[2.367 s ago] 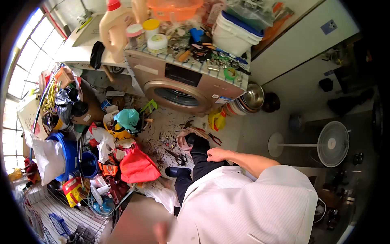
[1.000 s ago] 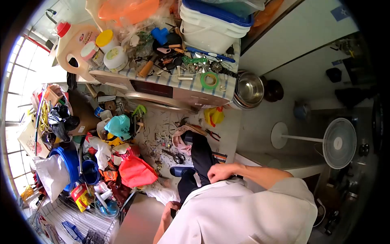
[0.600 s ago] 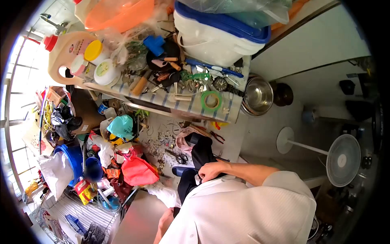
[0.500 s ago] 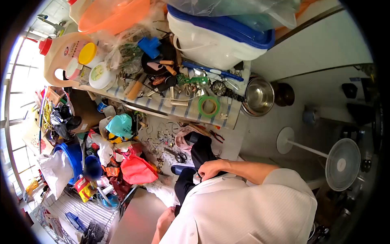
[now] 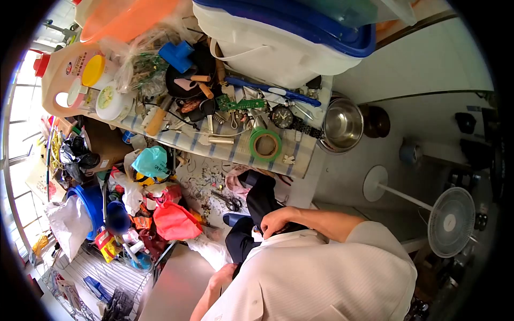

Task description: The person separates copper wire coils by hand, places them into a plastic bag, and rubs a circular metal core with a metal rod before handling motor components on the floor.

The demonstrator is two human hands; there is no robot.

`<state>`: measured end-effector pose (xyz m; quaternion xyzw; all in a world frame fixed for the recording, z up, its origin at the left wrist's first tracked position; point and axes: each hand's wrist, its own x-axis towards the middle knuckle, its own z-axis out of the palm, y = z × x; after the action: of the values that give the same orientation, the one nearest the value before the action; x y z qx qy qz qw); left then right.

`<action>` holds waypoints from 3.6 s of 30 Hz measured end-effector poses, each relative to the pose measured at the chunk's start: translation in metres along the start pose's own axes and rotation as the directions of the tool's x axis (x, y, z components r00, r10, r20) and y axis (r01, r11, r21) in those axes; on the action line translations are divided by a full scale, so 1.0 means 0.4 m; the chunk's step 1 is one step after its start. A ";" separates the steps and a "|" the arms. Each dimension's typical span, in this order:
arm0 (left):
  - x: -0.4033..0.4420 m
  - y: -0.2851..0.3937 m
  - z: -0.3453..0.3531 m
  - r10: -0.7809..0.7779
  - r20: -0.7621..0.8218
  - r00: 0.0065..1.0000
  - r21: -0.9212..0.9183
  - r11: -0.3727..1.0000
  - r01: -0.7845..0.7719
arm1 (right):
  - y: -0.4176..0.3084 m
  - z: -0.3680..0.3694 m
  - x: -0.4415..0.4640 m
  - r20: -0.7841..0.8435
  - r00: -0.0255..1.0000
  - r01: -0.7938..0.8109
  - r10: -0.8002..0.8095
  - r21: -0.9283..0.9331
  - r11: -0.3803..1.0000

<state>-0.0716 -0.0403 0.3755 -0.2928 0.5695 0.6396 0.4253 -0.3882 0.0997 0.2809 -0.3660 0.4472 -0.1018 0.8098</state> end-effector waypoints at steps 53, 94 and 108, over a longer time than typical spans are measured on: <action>0.325 -0.294 0.102 0.105 -0.217 0.971 0.193 0.979 -0.063 | 0.011 -0.031 0.089 0.352 0.871 -0.357 0.342 -0.026 0.934; 0.748 -0.648 -0.530 -0.058 -0.992 0.115 -0.113 0.816 -0.567 | 0.865 -0.600 1.246 -0.689 0.707 -0.449 -0.159 -0.611 0.651; 0.762 -0.654 -0.400 0.078 -0.992 -0.104 0.120 0.860 -0.496 | 0.891 -0.504 0.940 -0.791 0.536 -0.268 -0.295 -0.491 0.829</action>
<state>-0.0017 -0.1353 -0.0407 -0.5825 0.6438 0.3874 -0.3102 -0.3891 0.0670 -0.2741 -0.4938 0.7861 -0.1364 0.3459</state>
